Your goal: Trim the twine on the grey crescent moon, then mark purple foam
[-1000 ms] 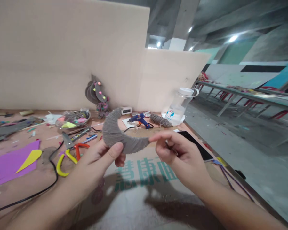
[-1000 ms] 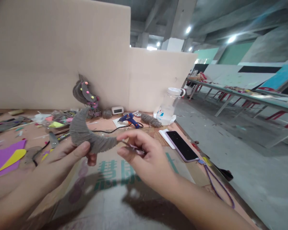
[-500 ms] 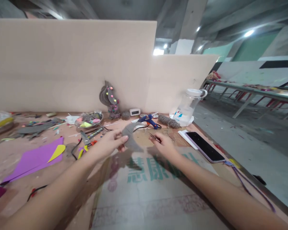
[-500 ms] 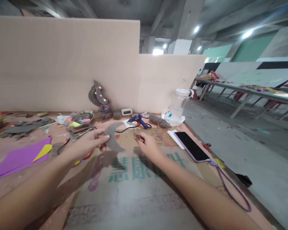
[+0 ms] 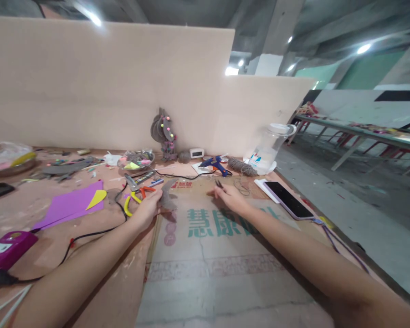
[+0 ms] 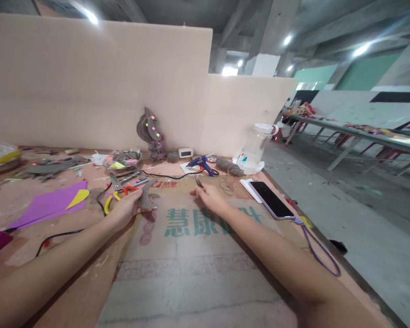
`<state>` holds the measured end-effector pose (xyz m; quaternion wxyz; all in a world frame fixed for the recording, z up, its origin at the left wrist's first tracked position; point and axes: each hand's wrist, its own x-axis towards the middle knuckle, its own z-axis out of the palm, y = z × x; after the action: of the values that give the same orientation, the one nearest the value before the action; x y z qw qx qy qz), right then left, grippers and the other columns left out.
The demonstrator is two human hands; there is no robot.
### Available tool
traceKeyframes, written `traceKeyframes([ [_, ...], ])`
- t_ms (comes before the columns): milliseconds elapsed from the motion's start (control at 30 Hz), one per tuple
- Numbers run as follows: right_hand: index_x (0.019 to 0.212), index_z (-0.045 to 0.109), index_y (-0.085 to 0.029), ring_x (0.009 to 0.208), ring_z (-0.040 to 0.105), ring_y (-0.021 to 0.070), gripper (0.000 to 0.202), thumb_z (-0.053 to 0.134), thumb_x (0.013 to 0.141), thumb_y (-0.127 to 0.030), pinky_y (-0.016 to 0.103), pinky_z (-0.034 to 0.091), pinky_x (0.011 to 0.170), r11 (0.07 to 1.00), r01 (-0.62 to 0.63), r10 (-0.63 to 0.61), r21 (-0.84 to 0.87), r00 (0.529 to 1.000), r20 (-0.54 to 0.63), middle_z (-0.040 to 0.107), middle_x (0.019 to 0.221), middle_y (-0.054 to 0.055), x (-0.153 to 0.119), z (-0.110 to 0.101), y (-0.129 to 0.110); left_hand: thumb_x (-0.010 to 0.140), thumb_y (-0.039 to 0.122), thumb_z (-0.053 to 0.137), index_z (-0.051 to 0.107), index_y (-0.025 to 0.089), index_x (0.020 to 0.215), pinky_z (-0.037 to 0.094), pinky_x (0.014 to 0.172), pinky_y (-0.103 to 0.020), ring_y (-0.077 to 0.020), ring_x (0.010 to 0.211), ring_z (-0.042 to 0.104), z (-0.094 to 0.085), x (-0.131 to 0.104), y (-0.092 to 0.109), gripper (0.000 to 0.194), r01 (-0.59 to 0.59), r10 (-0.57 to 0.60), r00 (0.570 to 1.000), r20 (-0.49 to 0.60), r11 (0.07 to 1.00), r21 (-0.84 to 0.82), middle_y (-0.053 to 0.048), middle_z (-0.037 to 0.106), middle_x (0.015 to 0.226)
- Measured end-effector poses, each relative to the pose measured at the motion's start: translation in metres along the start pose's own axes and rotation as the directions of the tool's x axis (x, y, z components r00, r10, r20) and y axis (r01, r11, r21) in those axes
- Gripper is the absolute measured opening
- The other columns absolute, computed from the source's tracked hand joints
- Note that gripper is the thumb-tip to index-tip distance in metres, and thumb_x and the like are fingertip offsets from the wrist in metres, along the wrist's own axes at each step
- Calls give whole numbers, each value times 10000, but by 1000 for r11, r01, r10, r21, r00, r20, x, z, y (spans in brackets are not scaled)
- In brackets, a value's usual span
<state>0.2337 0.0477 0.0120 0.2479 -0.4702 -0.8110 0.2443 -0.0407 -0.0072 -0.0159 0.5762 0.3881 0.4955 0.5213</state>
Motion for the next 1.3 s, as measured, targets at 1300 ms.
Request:
traceKeyframes([
  [1300,1308,471,-136,1275,451,226,390,410,927,-195,454,298,1083,948,313,-292,-61,928,232,505,1361,150,17,28,-12,889,329,555,577,148,1125,541,765,-394,-203,912,625,1,-4,-11,297,-146,146,983,-112,989,9,-74,620,1102],
])
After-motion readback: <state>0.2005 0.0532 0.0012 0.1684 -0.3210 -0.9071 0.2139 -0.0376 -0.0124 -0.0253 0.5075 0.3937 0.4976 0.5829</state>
